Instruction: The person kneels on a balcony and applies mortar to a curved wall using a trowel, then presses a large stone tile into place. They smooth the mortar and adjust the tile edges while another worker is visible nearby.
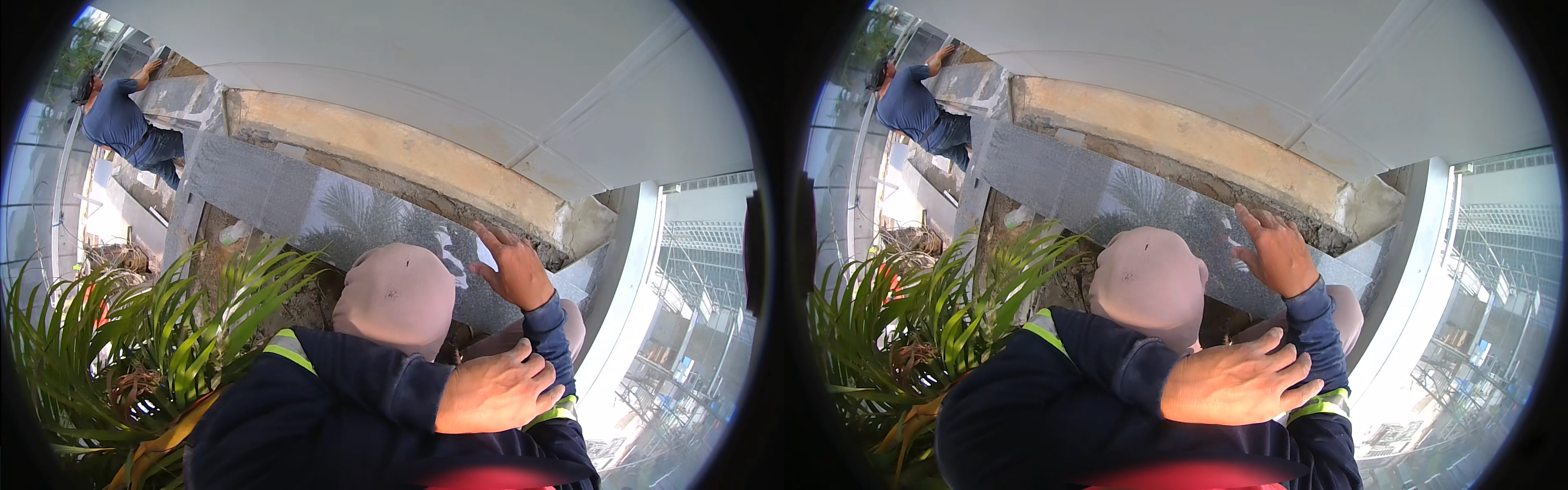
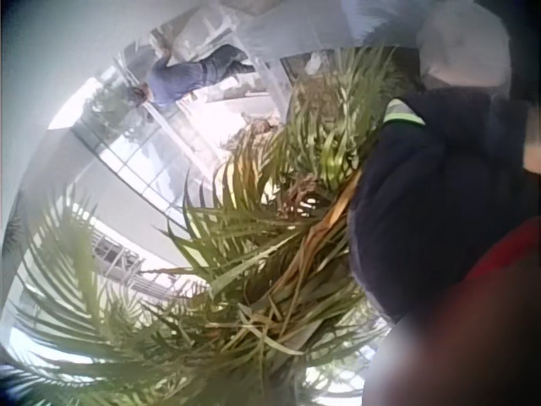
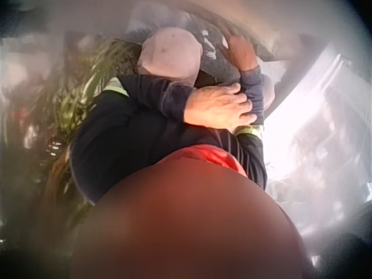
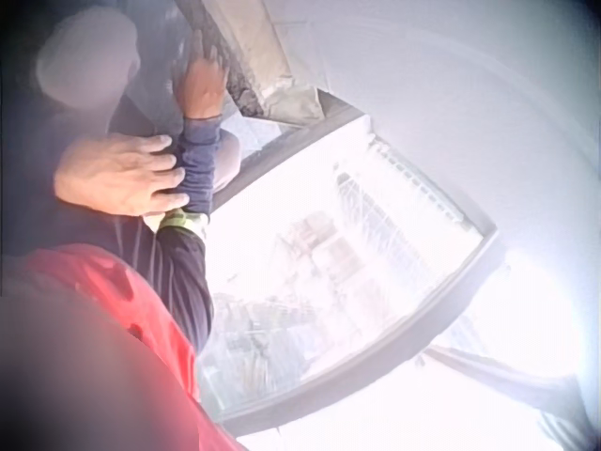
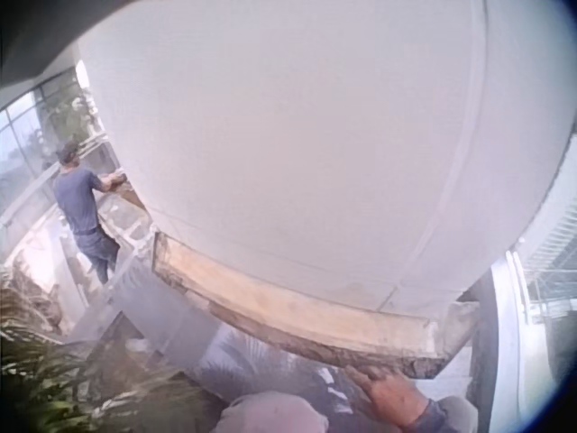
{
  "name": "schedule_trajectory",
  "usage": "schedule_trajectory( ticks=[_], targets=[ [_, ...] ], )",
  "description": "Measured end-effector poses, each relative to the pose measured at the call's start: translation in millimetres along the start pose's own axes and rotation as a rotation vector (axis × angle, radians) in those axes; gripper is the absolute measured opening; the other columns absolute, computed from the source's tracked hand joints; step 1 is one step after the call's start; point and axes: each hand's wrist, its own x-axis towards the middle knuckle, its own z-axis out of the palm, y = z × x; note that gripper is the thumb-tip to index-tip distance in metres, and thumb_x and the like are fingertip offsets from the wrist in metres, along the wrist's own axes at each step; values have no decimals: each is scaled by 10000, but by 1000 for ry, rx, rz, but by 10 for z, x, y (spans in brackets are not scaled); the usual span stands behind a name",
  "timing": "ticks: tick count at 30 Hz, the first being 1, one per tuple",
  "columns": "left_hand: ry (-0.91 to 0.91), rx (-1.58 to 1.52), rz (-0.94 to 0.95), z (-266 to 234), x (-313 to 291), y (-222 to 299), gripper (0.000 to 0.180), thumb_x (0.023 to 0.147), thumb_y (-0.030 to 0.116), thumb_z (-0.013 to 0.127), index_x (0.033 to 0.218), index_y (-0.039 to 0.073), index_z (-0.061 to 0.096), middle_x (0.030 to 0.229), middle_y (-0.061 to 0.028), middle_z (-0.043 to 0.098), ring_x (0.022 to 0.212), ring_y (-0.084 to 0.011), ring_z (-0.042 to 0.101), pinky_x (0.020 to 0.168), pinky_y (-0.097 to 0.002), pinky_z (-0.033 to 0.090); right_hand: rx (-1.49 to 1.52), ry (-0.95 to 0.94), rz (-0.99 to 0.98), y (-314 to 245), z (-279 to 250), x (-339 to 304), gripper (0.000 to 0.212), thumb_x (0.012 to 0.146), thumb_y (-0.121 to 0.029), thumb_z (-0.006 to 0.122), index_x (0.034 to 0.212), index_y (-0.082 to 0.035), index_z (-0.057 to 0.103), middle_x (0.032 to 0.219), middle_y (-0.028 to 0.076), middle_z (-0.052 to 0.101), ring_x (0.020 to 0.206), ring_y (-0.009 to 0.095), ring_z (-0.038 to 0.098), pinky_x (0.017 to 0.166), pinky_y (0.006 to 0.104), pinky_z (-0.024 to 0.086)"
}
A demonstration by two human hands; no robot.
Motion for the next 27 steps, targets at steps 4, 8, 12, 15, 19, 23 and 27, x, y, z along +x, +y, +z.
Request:
schedule_trajectory(
  ticks=[4, 8, 12, 15, 19, 23, 27],
  targets=[
    [24, 60, -25, 52, 11, 20, 461, 951, 339, 619, 1335, 92, 677, 1173, -96, 658, 1056, -212, 614, 1055, -435, 442, 7, 8, 3, 37, -39, -30, 745, 890, -277, 794, 1534, -75, 480, 1295, 232, 657, 1172, 430, 636, 979, 496, 504],
    [-22, 109, 7, -1, 14, 21, 462, 942, 330, 615, 1335, 96, 678, 1161, -95, 656, 1049, -219, 611, 1042, -429, 444, 48, 49, -20, 37, -37, -21, 753, 885, -279, 800, 1536, -78, 479, 1297, 242, 655, 1173, 452, 628, 983, 500, 504],
    [22, 44, 7, 100, -9, 21, 469, 932, 315, 614, 1333, 79, 669, 1152, -111, 652, 1042, -223, 611, 1043, -438, 443, 8, 1, 16, 0, -60, -21, 744, 877, -257, 804, 1527, -77, 490, 1337, 194, 651, 1209, 392, 634, 1008, 485, 491],
    [-27, 72, 34, 212, -12, 5, 517, 938, 346, 611, 1368, 62, 627, 1169, -118, 649, 1056, -228, 616, 1016, -431, 443, 7, 22, 5, -17, -72, -11, 751, 871, -252, 806, 1528, -74, 488, 1334, 194, 651, 1198, 407, 635, 1006, 492, 493],
    [-1, 93, 68, 251, -8, 5, 422, 941, 317, 587, 1271, 61, 646, 1047, -89, 650, 980, -218, 624, 930, -402, 445, 49, 5, 5, -53, -92, 20, 770, 865, -249, 810, 1534, -72, 475, 1336, 199, 648, 1189, 427, 632, 1008, 505, 490],
    [68, 124, 80, 356, 1, -10, 281, 930, 299, 586, 1098, 87, 662, 907, -33, 590, 898, -190, 604, 810, -371, 425, 61, -15, 13, -56, -66, 12, 787, 861, -257, 813, 1540, -72, 463, 1350, 192, 646, 1188, 435, 629, 1011, 513, 483],
    [30, 82, 96, 402, 11, -6, 350, 945, 313, 572, 1178, 74, 675, 915, -36, 594, 898, -193, 602, 805, -369, 426, 60, -1, 7, -35, -112, 1, 791, 858, -264, 817, 1541, -76, 466, 1332, 198, 657, 1181, 430, 635, 1009, 509, 486]
  ],
)
